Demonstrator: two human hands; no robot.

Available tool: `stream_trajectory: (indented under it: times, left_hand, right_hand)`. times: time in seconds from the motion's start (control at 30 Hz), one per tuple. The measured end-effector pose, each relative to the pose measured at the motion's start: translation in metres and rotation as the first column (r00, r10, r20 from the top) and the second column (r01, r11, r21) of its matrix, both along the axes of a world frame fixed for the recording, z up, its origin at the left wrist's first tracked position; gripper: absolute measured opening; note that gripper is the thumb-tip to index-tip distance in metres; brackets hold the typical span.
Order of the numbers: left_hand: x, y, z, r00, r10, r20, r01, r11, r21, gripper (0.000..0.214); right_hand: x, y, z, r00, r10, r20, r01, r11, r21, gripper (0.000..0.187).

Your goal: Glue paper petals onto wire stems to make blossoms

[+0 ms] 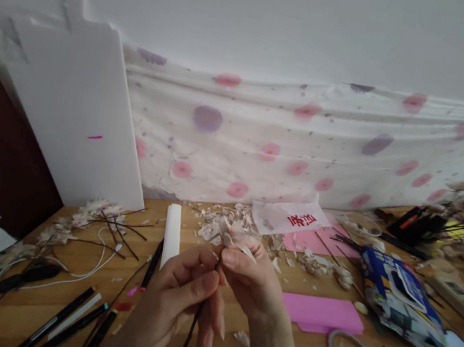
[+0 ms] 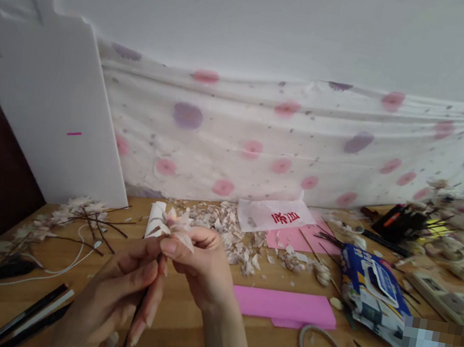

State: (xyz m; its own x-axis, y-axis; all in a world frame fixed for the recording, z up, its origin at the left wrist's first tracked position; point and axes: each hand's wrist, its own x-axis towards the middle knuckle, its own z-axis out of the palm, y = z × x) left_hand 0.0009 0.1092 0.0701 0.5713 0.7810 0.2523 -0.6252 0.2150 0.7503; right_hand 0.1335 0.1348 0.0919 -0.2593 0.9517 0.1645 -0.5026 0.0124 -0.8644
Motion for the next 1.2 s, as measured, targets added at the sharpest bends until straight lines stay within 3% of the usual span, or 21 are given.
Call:
stream_trajectory:
  times: [0.1,0.17,0.27,0.33,0.5,0.63,0.83,0.9,1.07,1.2]
  left_hand:
    - [0.001,0.0,0.004,0.997,0.071,-0.03,-0.071,0.997,-0.003,0.018]
    - [0.002,-0.001,0.01,0.968,0.225,-0.114,-0.223,0.974,0.032,0.023]
    - [0.002,-0.003,0.019,0.832,0.481,-0.275,-0.478,0.874,0.082,0.03]
    - [0.002,-0.003,0.023,0.736,0.588,-0.334,-0.583,0.802,0.128,0.031]
    - [0.005,-0.003,0.02,0.539,0.768,-0.347,-0.709,0.636,0.305,0.025]
    - [0.007,-0.003,0.016,0.466,0.819,-0.334,-0.74,0.568,0.36,0.02]
    - [0.005,-0.001,0.016,0.423,0.84,-0.341,-0.753,0.535,0.384,0.018]
    - [0.005,0.001,0.016,0.457,0.827,-0.327,-0.762,0.553,0.336,0.021]
    - [0.007,0.003,0.016,0.621,0.742,-0.253,-0.736,0.663,0.139,0.032]
    - [0.011,0.002,0.019,0.65,0.719,-0.247,-0.72,0.686,0.101,0.034]
  right_hand:
    - [0.001,0.002,0.0,0.999,-0.002,0.042,0.001,1.0,0.011,0.056]
    - [0.003,0.003,-0.001,0.997,-0.037,0.071,0.035,0.999,0.021,0.051]
    - [0.008,0.006,-0.003,0.986,-0.143,0.089,0.139,0.989,0.05,0.039]
    - [0.011,0.008,-0.003,0.977,-0.189,0.097,0.182,0.981,0.074,0.035]
    - [0.016,0.004,-0.002,0.972,-0.195,0.134,0.177,0.975,0.137,0.038]
    - [0.015,-0.001,0.0,0.978,-0.148,0.148,0.126,0.981,0.151,0.039]
    - [0.017,-0.004,0.001,0.985,-0.12,0.126,0.104,0.986,0.128,0.04]
    - [0.019,-0.004,0.002,0.982,-0.136,0.133,0.121,0.986,0.117,0.035]
    - [0.02,-0.005,0.004,0.967,-0.199,0.156,0.181,0.976,0.123,0.025]
    - [0.018,-0.009,0.008,0.972,-0.175,0.158,0.143,0.97,0.195,0.032]
